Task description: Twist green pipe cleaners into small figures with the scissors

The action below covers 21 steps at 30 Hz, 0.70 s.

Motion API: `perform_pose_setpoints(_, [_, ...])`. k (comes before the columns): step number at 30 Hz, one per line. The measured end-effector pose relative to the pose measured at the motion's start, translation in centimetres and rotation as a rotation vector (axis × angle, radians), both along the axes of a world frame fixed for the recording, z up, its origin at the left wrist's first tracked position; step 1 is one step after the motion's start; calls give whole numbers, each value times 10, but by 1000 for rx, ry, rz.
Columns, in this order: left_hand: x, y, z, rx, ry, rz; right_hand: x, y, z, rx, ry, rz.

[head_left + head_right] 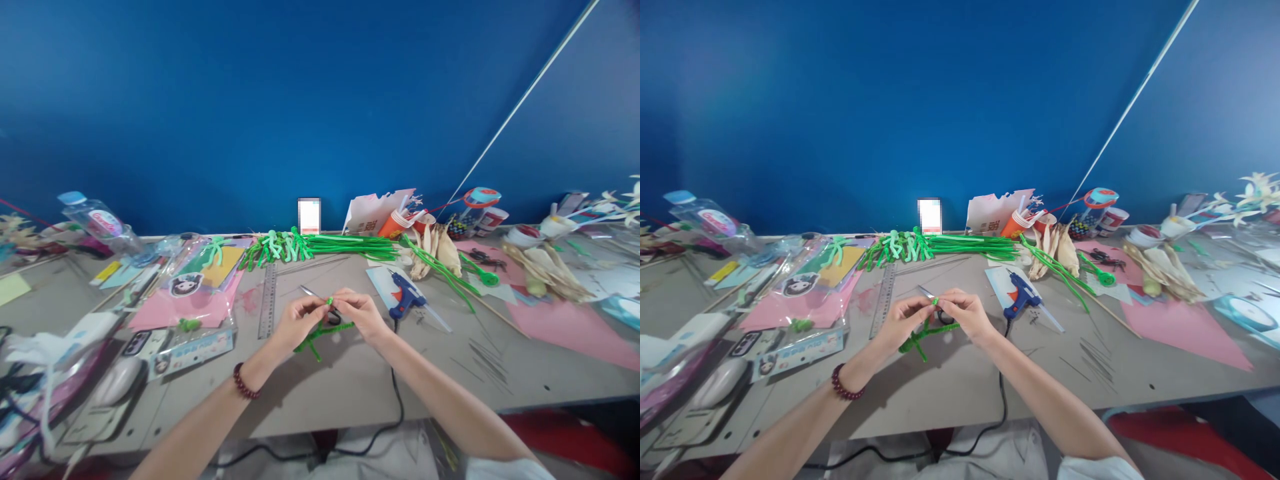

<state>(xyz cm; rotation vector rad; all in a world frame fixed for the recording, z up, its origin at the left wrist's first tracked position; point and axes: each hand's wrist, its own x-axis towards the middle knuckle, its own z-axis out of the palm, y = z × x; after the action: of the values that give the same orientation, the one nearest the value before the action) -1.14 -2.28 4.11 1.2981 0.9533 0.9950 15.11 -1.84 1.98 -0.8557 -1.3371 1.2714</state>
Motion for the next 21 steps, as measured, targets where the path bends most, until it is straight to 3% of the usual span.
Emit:
perform_pose_setpoints(6, [0,0,0,25,-14,-33,0,-1,0,-29,17,-26])
perform_pose_setpoints(21, [-1,1,-9,-246,-160,-130,1,-4,-2,-65,20,73])
